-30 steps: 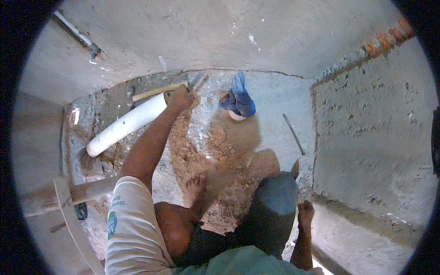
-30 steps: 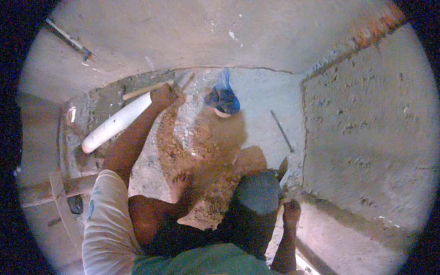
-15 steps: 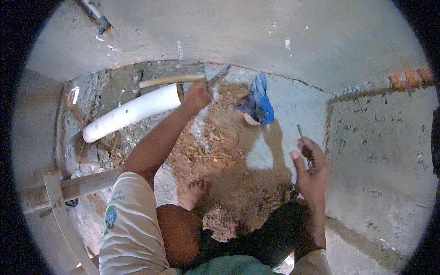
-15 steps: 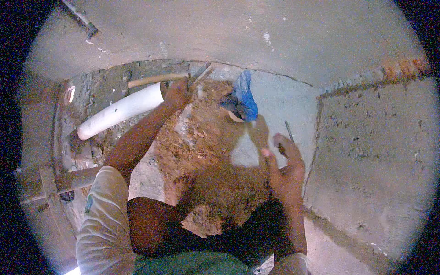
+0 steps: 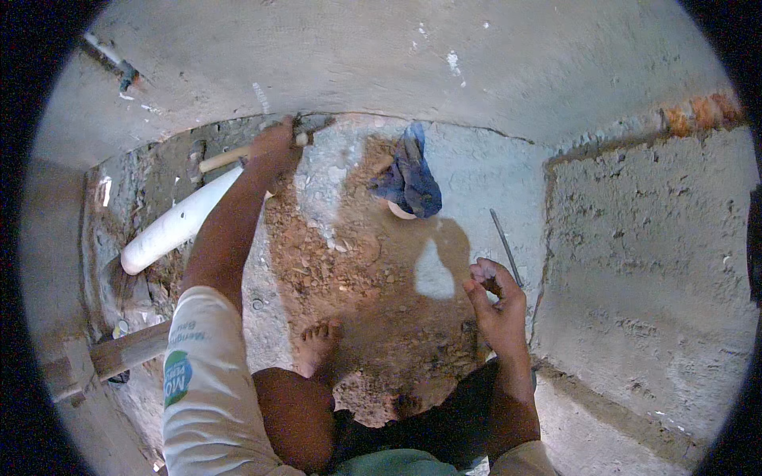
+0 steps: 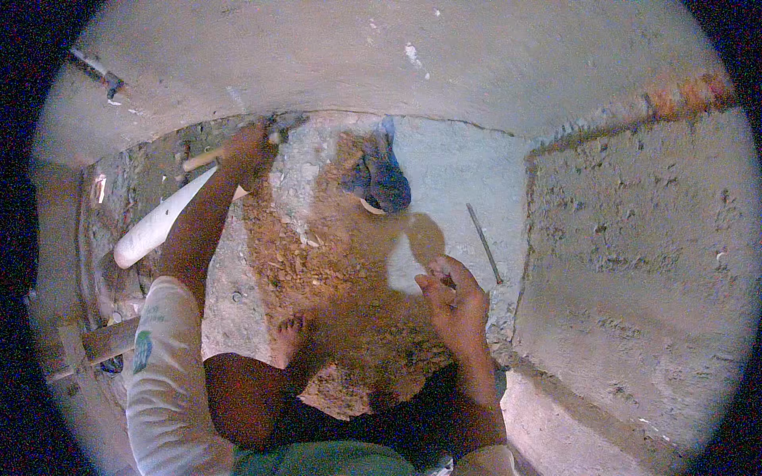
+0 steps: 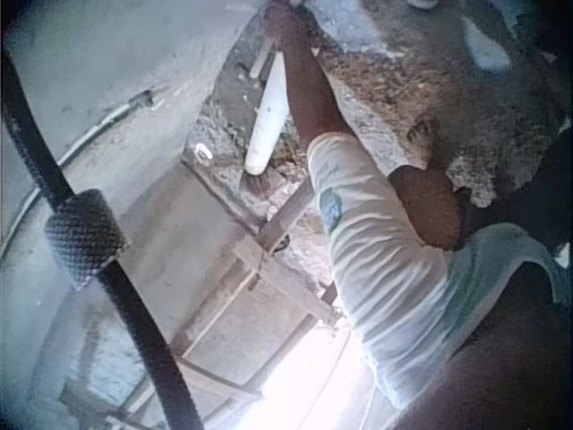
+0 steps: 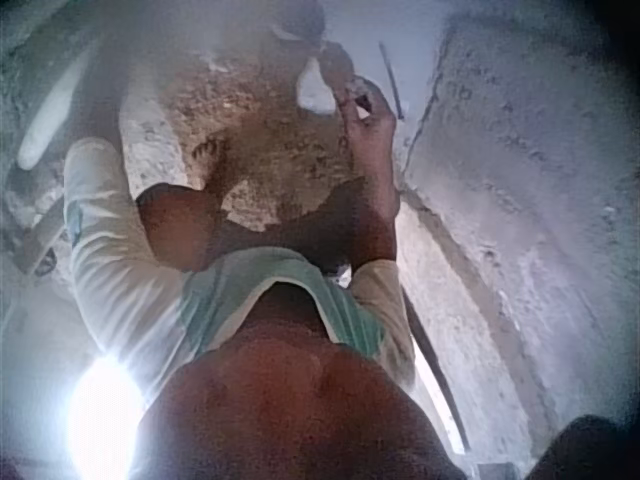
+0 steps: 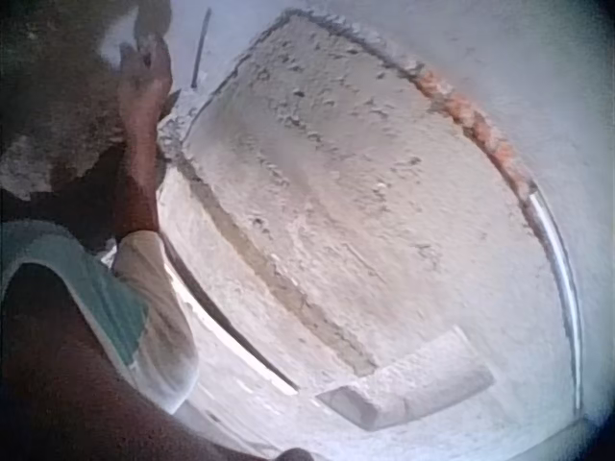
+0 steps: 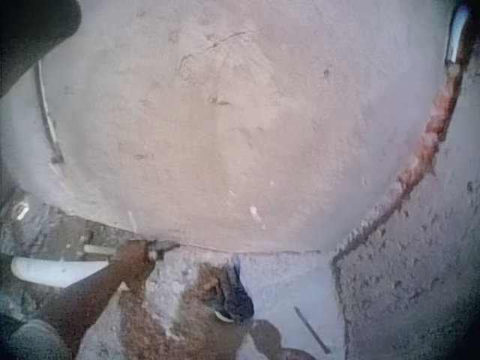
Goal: The person uses an angle grinder to cut into a concrete surface around a pipe, then uses a hammer and chisel to break away the concrete pieces from the floor.
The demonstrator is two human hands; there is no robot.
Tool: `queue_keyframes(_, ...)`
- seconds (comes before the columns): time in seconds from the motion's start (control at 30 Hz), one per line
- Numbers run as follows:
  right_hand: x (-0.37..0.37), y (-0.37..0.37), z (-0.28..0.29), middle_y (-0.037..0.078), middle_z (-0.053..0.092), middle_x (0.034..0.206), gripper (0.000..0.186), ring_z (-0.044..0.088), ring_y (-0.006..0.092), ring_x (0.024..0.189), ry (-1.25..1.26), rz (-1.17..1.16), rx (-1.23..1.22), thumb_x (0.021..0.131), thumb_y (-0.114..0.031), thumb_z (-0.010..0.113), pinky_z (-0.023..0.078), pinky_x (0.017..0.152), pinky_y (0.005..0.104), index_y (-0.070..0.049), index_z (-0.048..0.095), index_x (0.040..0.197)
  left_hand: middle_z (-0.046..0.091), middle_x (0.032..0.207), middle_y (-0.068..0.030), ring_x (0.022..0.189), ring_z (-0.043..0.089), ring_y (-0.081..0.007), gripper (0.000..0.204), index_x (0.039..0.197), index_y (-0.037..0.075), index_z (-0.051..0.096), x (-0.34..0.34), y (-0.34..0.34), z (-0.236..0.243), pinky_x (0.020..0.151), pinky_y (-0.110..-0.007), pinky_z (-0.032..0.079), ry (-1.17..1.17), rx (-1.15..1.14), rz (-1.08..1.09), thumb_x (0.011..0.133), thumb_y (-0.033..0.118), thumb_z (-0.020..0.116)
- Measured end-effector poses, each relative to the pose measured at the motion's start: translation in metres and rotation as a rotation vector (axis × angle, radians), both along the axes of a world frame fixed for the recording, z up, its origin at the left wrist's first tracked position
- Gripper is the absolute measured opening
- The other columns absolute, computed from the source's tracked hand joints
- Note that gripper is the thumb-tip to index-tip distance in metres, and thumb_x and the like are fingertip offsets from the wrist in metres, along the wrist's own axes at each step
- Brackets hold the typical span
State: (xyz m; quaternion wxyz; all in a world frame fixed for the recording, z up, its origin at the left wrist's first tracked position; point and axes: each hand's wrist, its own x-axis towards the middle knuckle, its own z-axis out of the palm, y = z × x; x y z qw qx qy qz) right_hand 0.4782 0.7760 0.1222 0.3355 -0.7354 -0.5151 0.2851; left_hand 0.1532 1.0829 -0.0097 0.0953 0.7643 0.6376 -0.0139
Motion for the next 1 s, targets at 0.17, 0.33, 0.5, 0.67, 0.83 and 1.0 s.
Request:
queue_keyframes(0.17,0.007,-0.003,-0.009,0.014,0.066,0.096,0.034,0.064,0.0212,0.087,0.061,-0.005,-0.08,0.083,-0.018,0.072,0.051,0.078,0.0319,-0.001,0.06,0.109,0.063,0.103,-0.0186,0.1,0.061,-0.0354,0.04,0.109,0.004,0.053,-0.046,0.018,0.026,0.082,-0.046,0.05,-0.221,0.37,0.036,0.073,0.009,0.068)
queue_keyframes(0.33,-0.009,0.005,-0.01,0.014,0.066,0.1,0.033,0.064,0.0213,0.09,0.237,0.014,-0.095,0.083,-0.019,0.071,0.051,0.08,0.0317,-0.001,0.061,0.109,0.066,0.093,-0.0121,0.084,0.063,-0.0244,0.037,0.107,0.001,0.058,-0.143,0.024,0.108,0.073,-0.037,0.049,-0.535,0.596,0.243,0.078,0.019,0.073)
queue_keyframes(0.5,-0.018,0.001,-0.05,0.009,0.065,0.097,0.03,0.062,0.0169,0.087,0.265,0.049,-0.023,0.087,-0.016,0.067,0.051,0.078,0.0296,-0.001,0.059,0.112,0.067,0.093,-0.008,0.084,0.063,-0.0167,0.046,0.107,0.0,0.06,-0.091,-0.054,0.24,0.075,-0.031,0.05,-0.684,0.66,0.182,0.075,0.027,0.079)
queue_keyframes(0.67,-0.084,-0.009,-0.012,0.014,0.065,0.099,0.043,0.064,0.0228,0.09,1.06,0.059,-0.451,0.093,-0.038,0.056,0.052,0.081,0.0351,-0.001,0.057,0.113,0.067,0.091,-0.0101,0.081,0.063,-0.0152,0.052,0.105,-0.003,0.06,-0.01,-0.143,0.273,0.073,-0.029,0.05,-0.83,0.604,0.084,0.068,0.025,0.085)
queue_keyframes(0.83,-0.096,-0.012,-0.035,0.018,0.065,0.104,0.063,0.065,0.0293,0.094,1.672,-0.067,-0.443,0.095,-0.058,0.036,0.052,0.084,0.0419,-0.002,0.052,0.121,0.067,0.095,-0.0121,0.086,0.063,-0.0147,0.057,0.107,-0.005,0.055,0.078,-0.193,0.242,0.072,-0.031,0.052,-1.042,0.156,0.001,0.069,0.025,0.085)
queue_keyframes(1.0,-0.076,-0.004,-0.041,0.017,0.063,0.111,0.066,0.063,0.0304,0.098,2.055,0.061,0.169,0.096,-0.058,0.031,0.051,0.088,0.0447,0.0,0.05,0.123,0.068,0.092,-0.0069,0.085,0.065,-0.0155,0.055,0.105,0.003,0.058,0.139,-0.239,0.185,0.078,-0.031,0.052,-1.229,-0.304,-0.105,0.066,0.028,0.087)
